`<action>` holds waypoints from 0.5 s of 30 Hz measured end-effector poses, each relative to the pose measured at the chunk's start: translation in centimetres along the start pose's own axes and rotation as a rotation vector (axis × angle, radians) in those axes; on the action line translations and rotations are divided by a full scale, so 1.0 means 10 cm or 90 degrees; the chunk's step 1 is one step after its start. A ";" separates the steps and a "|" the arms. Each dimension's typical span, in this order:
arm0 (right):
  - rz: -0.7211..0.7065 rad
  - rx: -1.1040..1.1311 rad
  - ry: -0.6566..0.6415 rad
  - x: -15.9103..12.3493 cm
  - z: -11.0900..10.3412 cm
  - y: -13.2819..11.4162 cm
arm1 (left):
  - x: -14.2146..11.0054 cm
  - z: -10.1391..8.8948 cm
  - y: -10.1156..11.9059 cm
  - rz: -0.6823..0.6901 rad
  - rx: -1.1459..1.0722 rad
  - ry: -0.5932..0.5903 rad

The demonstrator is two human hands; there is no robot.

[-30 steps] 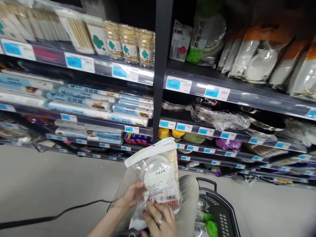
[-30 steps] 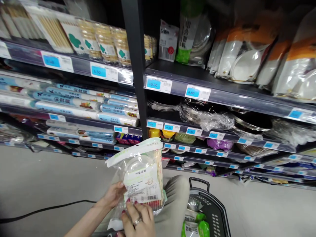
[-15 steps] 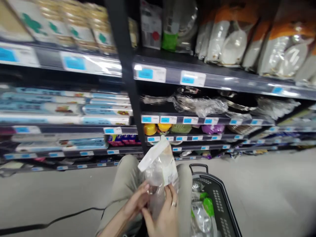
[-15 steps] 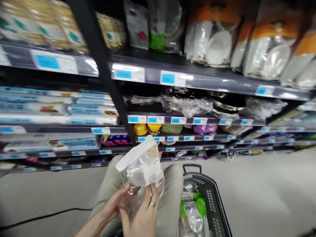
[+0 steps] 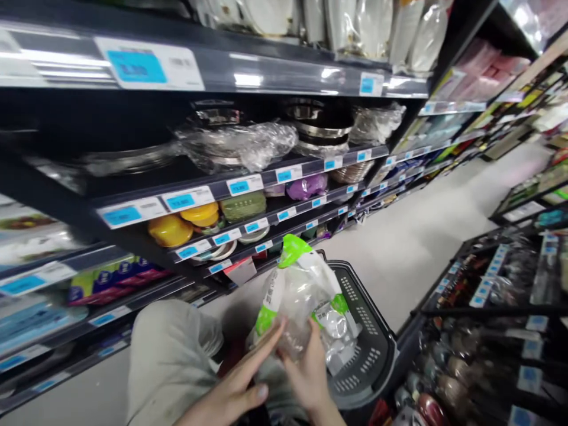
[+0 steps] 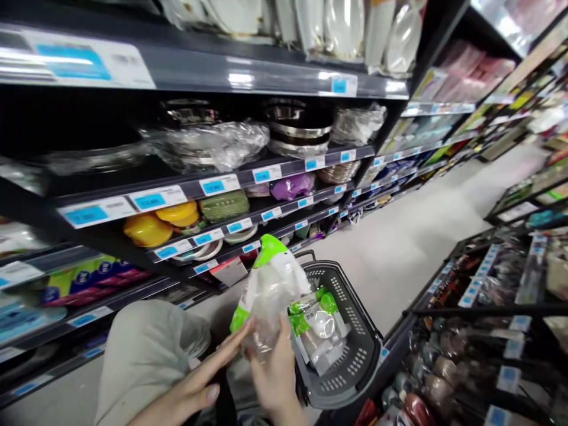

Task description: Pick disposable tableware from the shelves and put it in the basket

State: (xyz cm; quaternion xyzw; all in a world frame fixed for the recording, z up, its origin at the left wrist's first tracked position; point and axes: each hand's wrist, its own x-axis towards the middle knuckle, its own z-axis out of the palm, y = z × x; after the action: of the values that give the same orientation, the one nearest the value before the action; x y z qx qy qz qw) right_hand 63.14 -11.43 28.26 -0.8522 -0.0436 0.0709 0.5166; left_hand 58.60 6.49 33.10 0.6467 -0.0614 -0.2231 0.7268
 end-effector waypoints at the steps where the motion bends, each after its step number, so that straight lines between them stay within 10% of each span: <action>1: 0.070 0.045 0.043 0.05 -0.15 0.17 | 0.06 0.05 0.04 0.005 -0.010 -0.038; 4: 0.260 0.190 0.158 0.16 -0.62 0.87 | 0.20 0.09 0.04 -0.028 -0.046 -0.049; 10: 0.428 0.249 0.266 -0.17 -1.16 2.52 | 0.12 -0.44 -0.57 -0.192 0.002 0.243; 15: 0.527 0.202 0.289 -0.52 -1.03 3.18 | -0.45 -0.87 -1.20 -0.348 0.602 0.448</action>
State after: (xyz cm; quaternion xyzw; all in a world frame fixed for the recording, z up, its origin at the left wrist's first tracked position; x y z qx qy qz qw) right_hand 59.80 -35.91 5.17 -0.7029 0.4228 0.0886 0.5651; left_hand 54.96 15.47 21.05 0.9238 0.2555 -0.1236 0.2570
